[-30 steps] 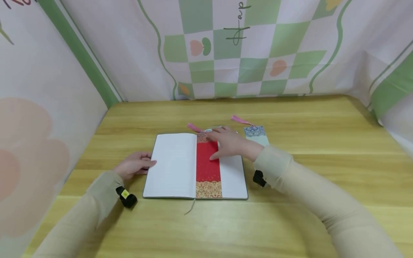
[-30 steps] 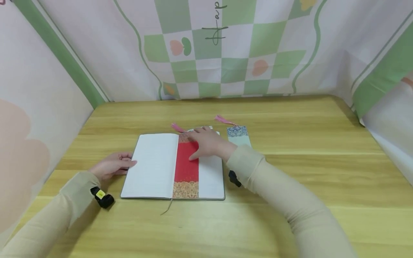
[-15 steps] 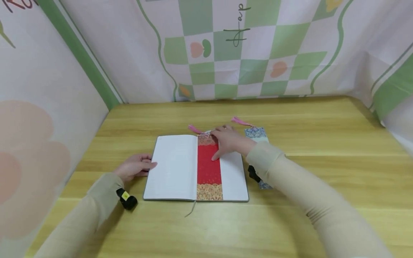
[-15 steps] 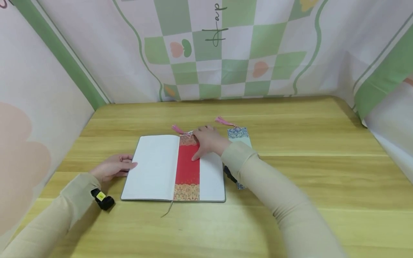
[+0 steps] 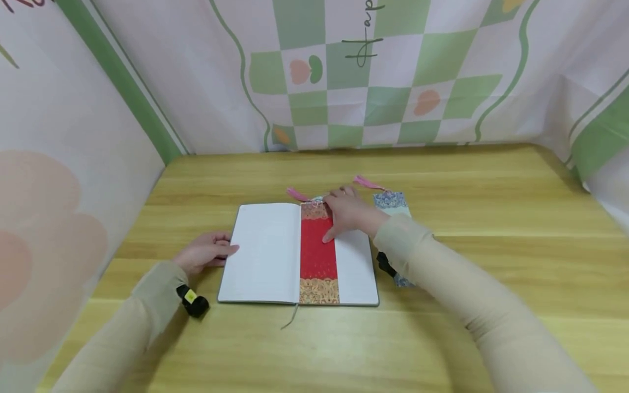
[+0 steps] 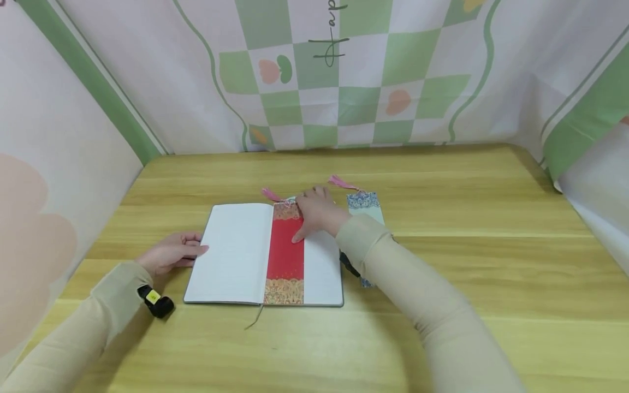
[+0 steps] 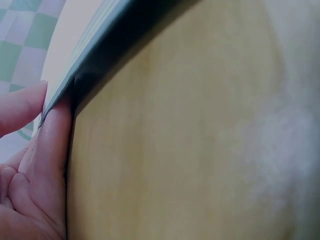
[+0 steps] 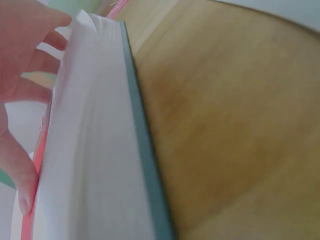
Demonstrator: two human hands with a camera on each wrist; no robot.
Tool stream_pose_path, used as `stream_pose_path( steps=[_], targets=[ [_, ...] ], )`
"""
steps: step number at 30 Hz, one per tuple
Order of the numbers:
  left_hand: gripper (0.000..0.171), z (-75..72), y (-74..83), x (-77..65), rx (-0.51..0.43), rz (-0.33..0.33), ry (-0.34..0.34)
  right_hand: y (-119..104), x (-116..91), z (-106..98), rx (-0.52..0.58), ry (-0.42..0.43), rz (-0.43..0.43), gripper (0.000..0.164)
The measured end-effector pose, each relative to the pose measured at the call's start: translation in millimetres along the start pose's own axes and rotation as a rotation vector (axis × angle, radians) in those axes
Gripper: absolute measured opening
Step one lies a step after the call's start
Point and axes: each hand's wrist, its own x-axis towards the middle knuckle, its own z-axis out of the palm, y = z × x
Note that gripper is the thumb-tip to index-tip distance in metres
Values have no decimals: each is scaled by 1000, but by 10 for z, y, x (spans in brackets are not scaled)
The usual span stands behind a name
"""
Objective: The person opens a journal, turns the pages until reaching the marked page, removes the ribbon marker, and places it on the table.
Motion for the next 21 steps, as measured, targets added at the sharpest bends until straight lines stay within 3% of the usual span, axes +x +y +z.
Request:
stream_pose_path(
  steps=[7,15,21],
  targets=[
    [37,-2,9,29,10,6,-5,-8,-43,-7,-2,27,-6,101],
    [43,-10,0,23,17,-16,6,11,25,-18,-35,9,-43,91],
    [51,-3,17,-1,14,-13,2,33,41,1,-46,25,-14,89]
  ],
)
